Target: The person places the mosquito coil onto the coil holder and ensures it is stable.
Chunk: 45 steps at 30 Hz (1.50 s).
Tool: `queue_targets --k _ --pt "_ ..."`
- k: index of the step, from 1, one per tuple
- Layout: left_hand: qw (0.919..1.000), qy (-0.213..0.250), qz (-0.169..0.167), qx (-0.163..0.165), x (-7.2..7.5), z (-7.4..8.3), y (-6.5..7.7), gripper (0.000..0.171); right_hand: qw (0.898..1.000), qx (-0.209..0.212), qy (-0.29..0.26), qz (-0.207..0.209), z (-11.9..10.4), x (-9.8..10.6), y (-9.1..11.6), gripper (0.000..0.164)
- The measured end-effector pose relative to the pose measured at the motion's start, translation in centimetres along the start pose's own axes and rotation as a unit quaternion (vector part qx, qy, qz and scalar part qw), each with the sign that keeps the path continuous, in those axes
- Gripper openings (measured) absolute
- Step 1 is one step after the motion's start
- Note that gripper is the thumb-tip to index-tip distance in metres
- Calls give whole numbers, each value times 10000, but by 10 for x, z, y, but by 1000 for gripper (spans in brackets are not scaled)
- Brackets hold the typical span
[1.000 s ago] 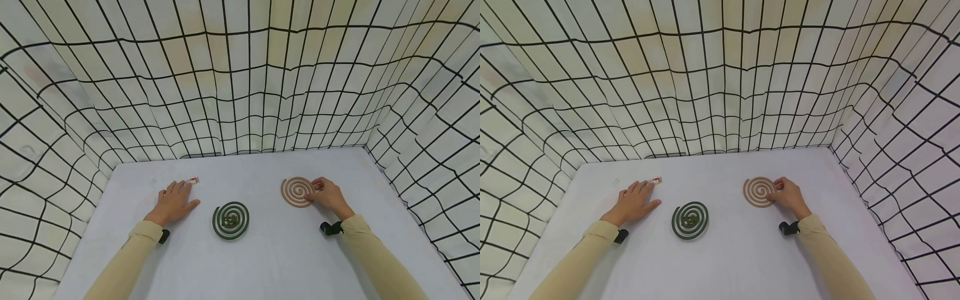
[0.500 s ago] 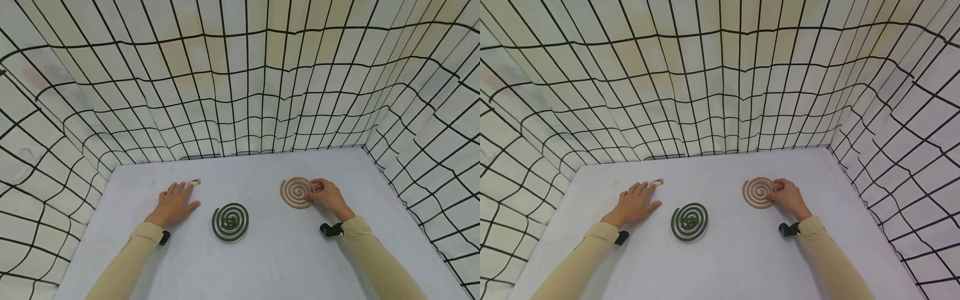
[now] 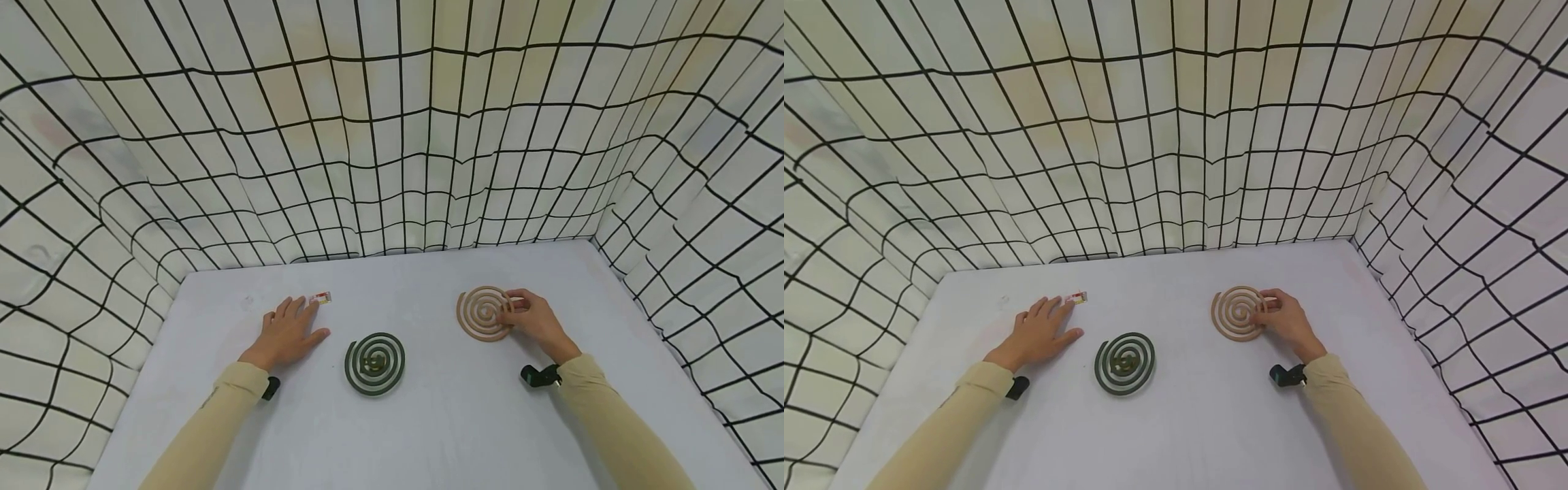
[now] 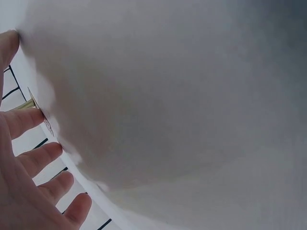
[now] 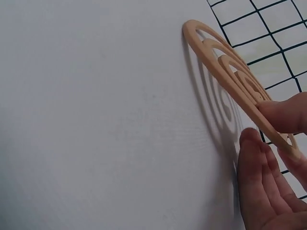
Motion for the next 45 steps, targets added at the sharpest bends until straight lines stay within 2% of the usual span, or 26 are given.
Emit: queue_targets --k 5,14,24,33,39,45 --pt "9999 140 -58 -66 1 3 0 77 9996 4 -253 -85 2 -2 0 66" --pt "9999 39 -50 -158 0 8 -3 77 9959 63 -855 -290 1 -11 0 69" --pt "9997 59 -70 -207 5 13 -4 76 9948 112 -975 -263 -5 -15 1 69" --pt "9998 55 -42 -209 5 16 -5 76 9877 160 -1518 -346 -2 -18 -3 62" --pt "9997 51 -100 -216 5 18 -7 76 9861 172 -1599 -409 -2 -19 -5 53" --pt "9996 130 -76 -251 7 21 -7 75 9892 133 -1412 -374 -4 -20 -5 55"
Point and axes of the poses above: each hand's wrist, its own y-axis away from the middle knuckle, its own x-axis out of the back of the hand, z = x × y, the point moved 6 cm from there along -y, towards the middle knuckle, and after that the axes turned 14 degrees about -y, right-handed, at the moved point
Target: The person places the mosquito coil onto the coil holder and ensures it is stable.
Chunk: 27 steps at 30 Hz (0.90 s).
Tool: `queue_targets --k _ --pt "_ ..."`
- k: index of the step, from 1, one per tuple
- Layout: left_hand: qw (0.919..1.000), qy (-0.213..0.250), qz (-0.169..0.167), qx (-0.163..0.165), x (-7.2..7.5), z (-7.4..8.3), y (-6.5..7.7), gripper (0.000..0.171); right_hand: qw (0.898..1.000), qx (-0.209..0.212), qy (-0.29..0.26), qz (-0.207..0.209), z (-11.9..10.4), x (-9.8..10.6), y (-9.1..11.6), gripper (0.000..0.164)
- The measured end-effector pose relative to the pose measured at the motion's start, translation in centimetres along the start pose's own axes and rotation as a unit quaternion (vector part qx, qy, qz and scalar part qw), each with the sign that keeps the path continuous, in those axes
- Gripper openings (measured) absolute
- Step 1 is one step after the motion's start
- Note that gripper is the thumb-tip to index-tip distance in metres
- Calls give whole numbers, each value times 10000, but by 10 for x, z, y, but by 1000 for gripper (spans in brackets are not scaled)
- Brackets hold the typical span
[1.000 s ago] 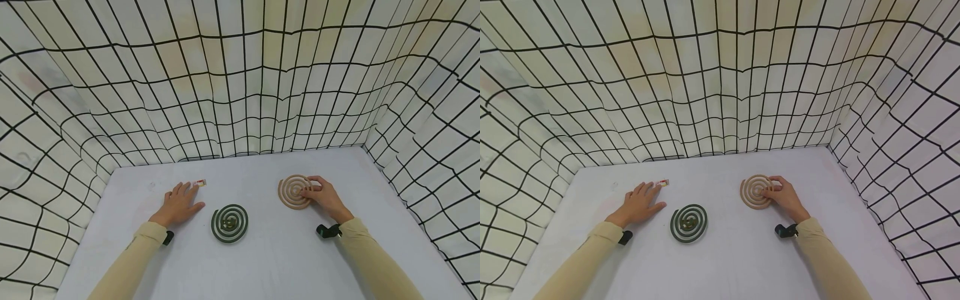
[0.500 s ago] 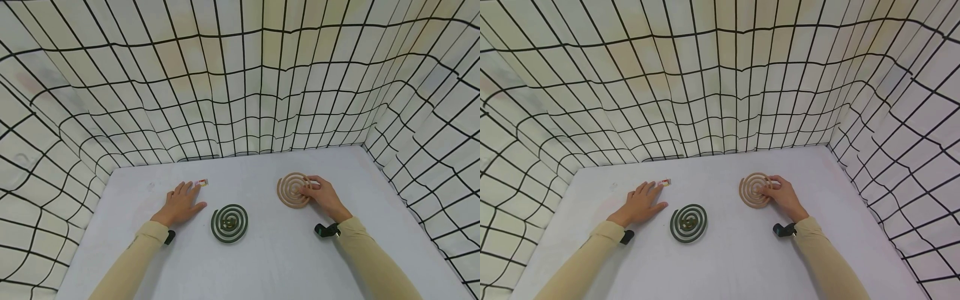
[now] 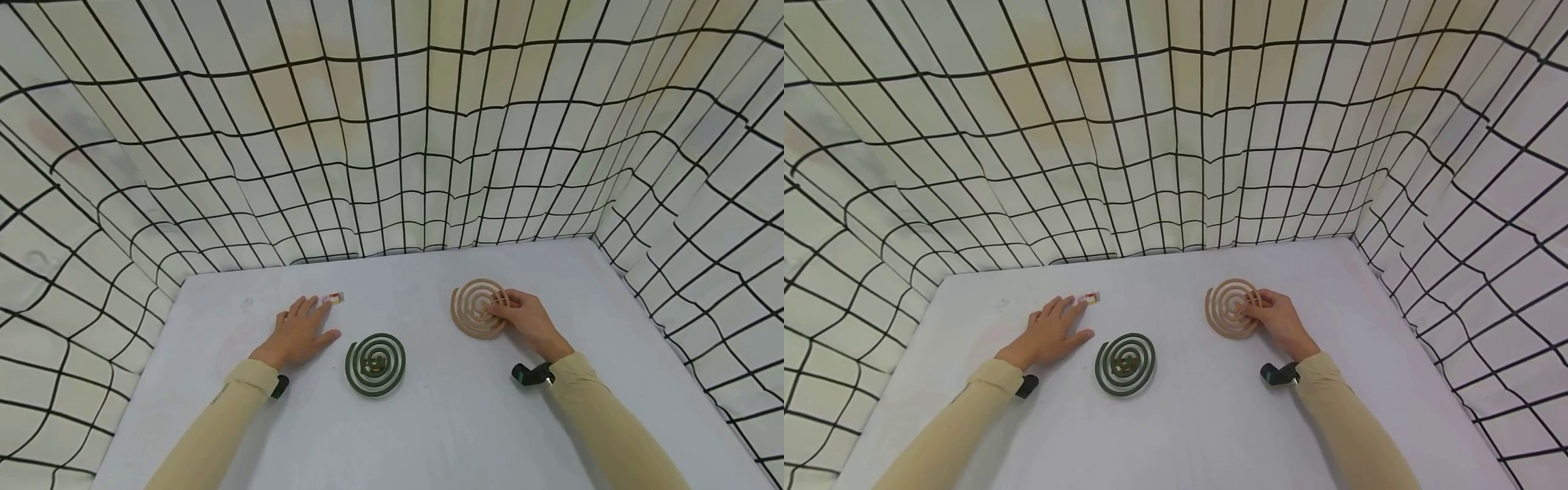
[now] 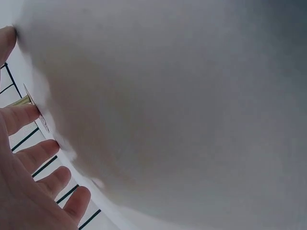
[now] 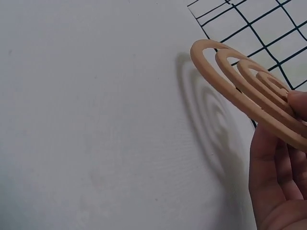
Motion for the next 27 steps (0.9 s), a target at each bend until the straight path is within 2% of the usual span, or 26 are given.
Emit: queue_targets --k 4,9,13,20,27 --pt "10000 17 11 -22 0 2 -1 75 10000 19 -44 -5 -3 -3 1 50" --pt "10000 26 -30 9 -1 2 -3 77 9975 123 -654 -257 -10 -11 0 42" --pt "10000 15 -34 -1 -2 2 -5 77 9951 98 -931 -333 -13 -14 0 39" --pt "9999 -47 -43 -83 -6 3 -9 76 9939 18 -1050 -329 -10 -15 0 40" --pt "9999 -72 -48 -145 -4 7 -10 75 9945 -3 -1033 -193 -9 -14 -3 43"
Point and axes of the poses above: each hand's wrist, its own y-axis away from the middle knuckle, its own x-axis out of the back of the hand, z = x × y, the point moved 6 cm from there along -y, towards the middle knuckle, and after that the axes turned 14 degrees about -y, right-handed, at the moved point
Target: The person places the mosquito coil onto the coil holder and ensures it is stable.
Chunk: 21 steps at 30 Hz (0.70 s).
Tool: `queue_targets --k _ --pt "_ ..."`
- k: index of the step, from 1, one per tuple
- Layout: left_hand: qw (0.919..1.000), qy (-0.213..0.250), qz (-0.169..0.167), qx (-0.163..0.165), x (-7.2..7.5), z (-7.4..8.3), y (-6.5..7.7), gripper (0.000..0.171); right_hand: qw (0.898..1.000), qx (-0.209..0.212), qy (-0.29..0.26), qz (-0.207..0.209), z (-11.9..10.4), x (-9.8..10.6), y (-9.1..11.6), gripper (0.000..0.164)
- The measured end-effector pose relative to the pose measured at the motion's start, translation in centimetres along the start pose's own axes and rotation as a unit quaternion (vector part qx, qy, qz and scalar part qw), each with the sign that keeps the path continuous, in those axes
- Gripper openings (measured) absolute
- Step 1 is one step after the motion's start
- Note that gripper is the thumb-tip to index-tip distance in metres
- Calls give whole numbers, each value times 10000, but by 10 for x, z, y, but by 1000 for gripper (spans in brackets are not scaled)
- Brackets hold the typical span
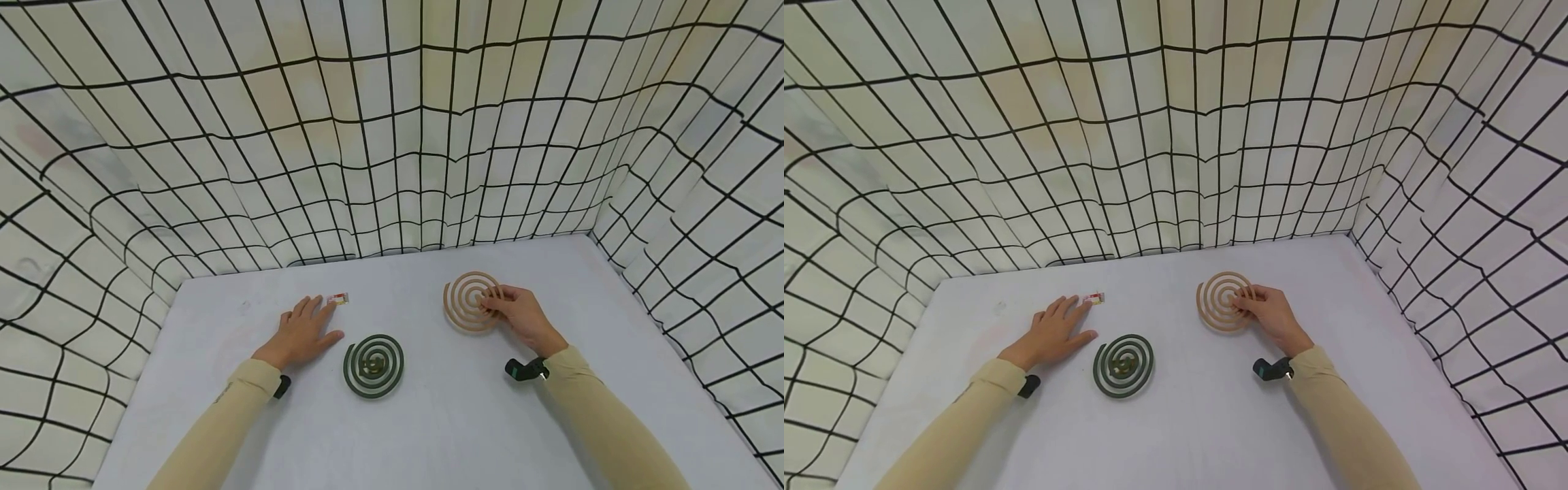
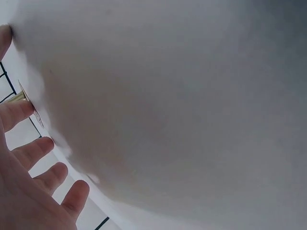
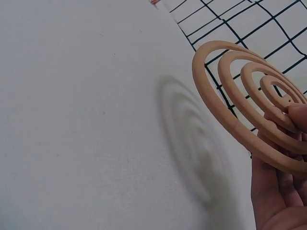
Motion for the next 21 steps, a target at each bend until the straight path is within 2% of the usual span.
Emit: queue_targets --k 6,16,21 --pt "10000 0 -11 -85 2 4 -1 75 9999 17 37 98 -1 0 -3 38" --pt "9996 -65 159 -211 3 7 -2 73 9998 -9 52 168 -4 -5 -6 48" --pt "9995 -7 164 -286 3 9 -3 72 9998 -4 21 205 -2 -10 -10 47"
Point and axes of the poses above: each hand's wrist, its own y-axis away from the middle knuckle, its own x-axis out of the back of the hand, z = x × y, the point moved 6 cm from there along -y, towards the middle knuckle, and after that the axes turned 14 degrees about -y, right-handed, at the moved point
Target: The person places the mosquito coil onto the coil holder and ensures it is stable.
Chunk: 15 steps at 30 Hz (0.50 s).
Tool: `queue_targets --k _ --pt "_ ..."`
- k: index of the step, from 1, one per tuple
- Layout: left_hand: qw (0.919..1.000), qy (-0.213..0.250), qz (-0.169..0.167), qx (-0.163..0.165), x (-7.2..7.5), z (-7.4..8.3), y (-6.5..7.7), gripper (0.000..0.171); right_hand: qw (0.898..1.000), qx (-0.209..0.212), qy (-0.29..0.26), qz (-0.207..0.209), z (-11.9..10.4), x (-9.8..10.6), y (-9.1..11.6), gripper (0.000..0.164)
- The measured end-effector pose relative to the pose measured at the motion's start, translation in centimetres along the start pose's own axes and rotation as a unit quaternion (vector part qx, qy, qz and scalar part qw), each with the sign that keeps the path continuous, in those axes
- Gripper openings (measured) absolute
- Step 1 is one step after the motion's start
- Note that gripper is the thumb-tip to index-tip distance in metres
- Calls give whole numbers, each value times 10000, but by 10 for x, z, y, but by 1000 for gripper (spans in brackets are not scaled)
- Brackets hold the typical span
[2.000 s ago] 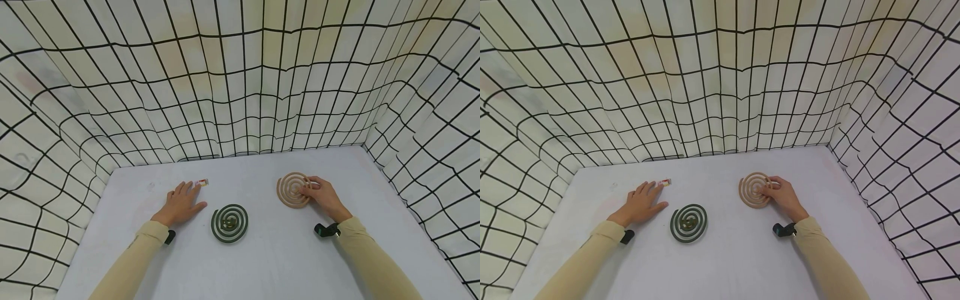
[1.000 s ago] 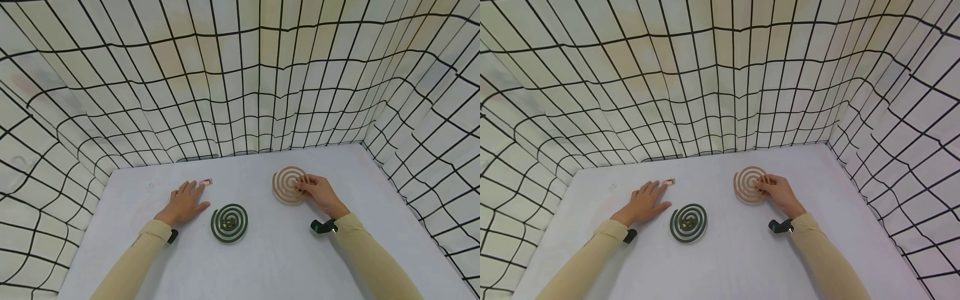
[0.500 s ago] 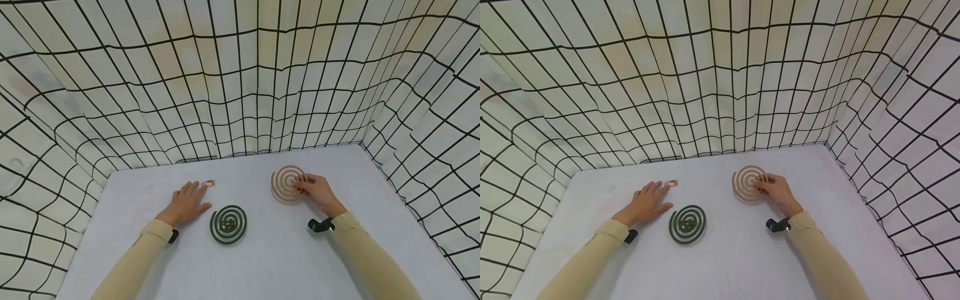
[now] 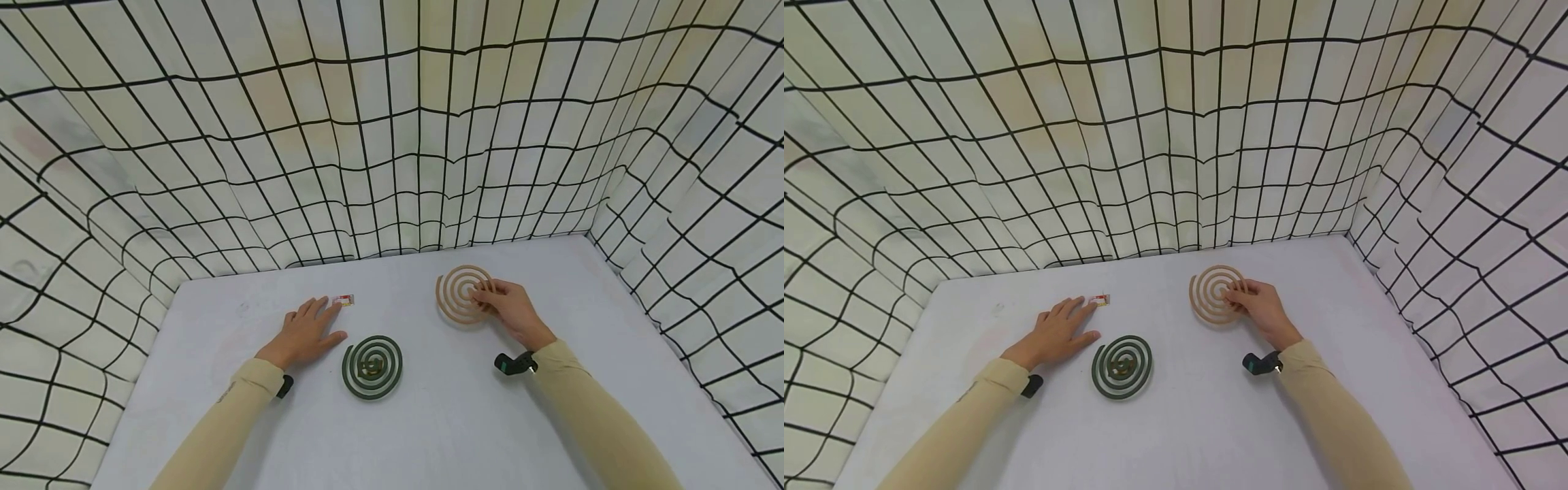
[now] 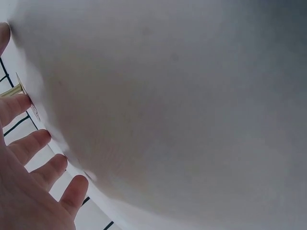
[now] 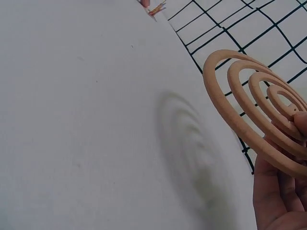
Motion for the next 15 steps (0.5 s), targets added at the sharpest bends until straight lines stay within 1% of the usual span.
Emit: queue_targets --k 6,15 --pt "10000 43 -22 -27 -2 -1 -2 73 10000 46 -4 -21 0 -8 -4 45" --pt "9999 34 62 -138 -3 1 -6 71 9997 23 -260 4 -1 -18 -8 42"
Point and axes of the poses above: each hand's wrist, its own y-axis away from the middle knuckle, its own x-axis out of the back of the hand, z = x × y, the point moved 6 cm from there along -y, towards the middle knuckle, and after that the axes turned 14 degrees about -y, right-handed, at the moved point
